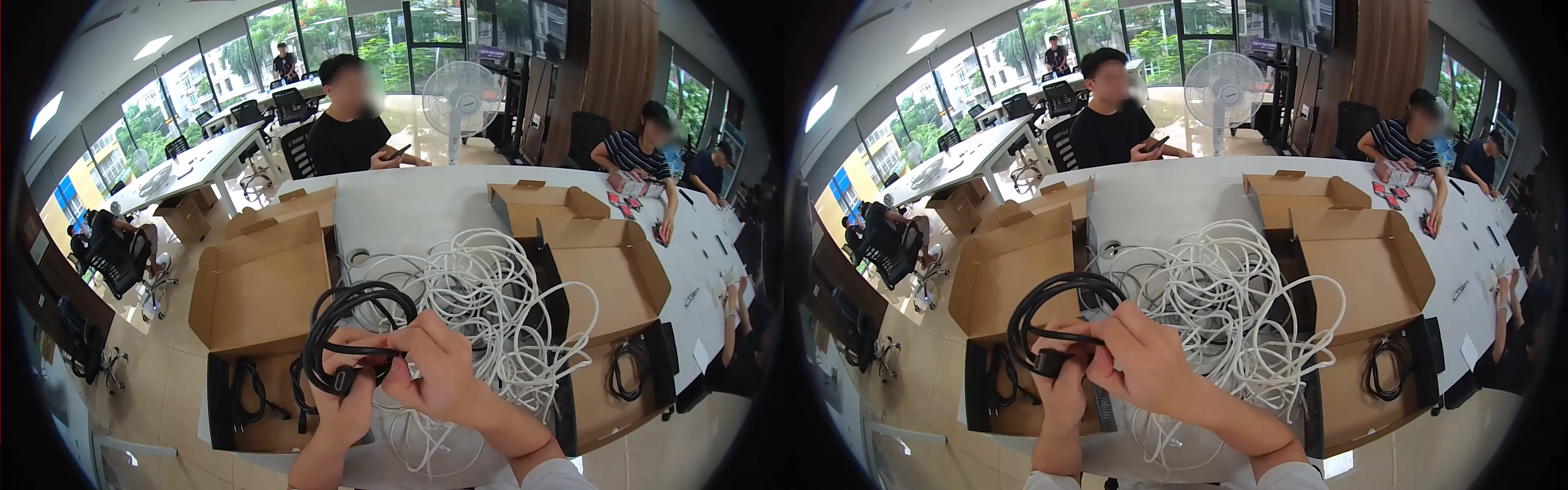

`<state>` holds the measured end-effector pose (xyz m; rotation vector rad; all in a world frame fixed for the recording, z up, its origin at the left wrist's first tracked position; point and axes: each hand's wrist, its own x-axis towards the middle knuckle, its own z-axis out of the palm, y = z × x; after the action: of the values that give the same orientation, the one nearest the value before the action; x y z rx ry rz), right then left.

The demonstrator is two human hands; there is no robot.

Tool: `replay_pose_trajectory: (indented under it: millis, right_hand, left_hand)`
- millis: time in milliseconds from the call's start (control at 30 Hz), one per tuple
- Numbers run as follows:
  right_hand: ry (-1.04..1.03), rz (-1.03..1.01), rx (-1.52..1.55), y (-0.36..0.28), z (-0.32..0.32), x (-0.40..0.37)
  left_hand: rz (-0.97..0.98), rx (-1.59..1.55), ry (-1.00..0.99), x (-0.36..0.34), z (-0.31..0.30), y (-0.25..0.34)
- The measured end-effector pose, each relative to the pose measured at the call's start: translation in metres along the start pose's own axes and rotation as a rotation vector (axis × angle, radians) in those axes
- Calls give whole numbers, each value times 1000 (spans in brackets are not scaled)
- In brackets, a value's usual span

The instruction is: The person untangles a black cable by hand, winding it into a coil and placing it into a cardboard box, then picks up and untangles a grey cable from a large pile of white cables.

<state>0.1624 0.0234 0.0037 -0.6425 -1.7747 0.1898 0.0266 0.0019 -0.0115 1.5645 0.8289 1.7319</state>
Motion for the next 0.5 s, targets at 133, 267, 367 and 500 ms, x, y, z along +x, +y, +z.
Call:
replay_pose_trajectory:
  millis: [133, 267, 367, 500]
  right_hand:
    - [81, 51, 14, -7, -5, -2]
    - [59, 50, 65, -12, -8, -5]
    - [41, 44, 99, -13, -12, -6]
    - [68, 44, 73, -16, -19, -1]
  left_hand:
    - [-37, 41, 17, 5, 0, -3]
    - [-53, 109, 24, 9, 1, 1]
    - [67, 258, 1, 6, -5, -2]
    - [183, 346, 30, 3, -4, -11]
